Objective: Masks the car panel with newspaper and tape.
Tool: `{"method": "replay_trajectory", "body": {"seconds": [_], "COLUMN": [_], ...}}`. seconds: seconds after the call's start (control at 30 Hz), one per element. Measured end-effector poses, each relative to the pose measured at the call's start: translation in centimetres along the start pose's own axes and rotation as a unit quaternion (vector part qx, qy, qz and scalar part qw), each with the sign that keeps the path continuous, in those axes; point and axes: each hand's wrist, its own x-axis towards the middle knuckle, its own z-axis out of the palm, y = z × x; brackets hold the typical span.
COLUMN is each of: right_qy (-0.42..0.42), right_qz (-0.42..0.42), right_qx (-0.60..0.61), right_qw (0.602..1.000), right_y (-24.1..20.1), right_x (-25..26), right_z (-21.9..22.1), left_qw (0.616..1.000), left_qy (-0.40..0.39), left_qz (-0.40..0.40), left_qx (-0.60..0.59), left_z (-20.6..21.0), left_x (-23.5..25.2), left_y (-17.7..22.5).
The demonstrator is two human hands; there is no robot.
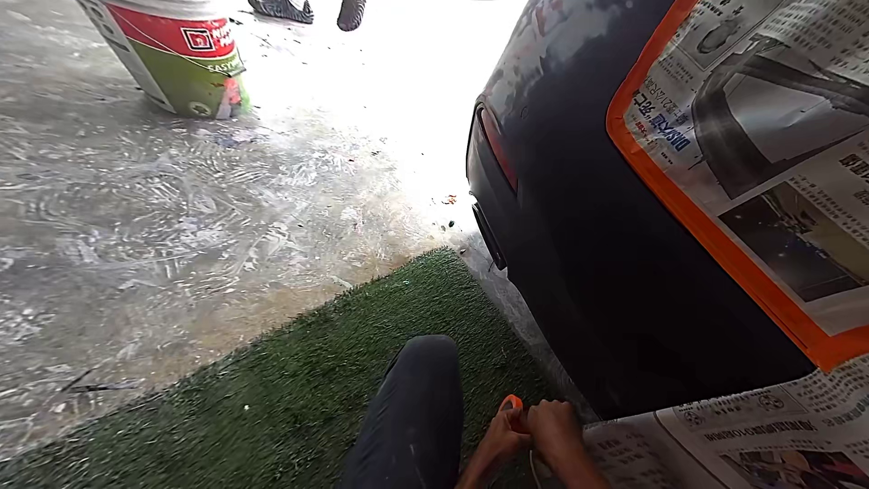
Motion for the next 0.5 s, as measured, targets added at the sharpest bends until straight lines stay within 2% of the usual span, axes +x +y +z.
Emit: {"method": "replay_trajectory", "body": {"seconds": [0.2,0.33,0.5], "right_qy": [-0.007,-0.004,0.03], "right_qz": [-0.013,-0.041,-0.011], "right_qx": [0.002,0.004,0.05], "right_qw": [1.0,0.999,0.998], "right_y": [0.8,1.3,2.1], "right_x": [0.8,0.9,1.6], "right_z": [-0.2,-1.1,-2.0], "left_qw": [1.0,0.995,0.987], "left_qy": [0.011,0.049,0.052], "left_qz": [-0.002,-0.008,-0.01], "left_qx": [-0.012,-0.092,-0.149], "left_z": [0.0,-0.1,0.2], "left_x": [0.3,0.5,2.2], "left_y": [0.0,0.8,0.5]}}
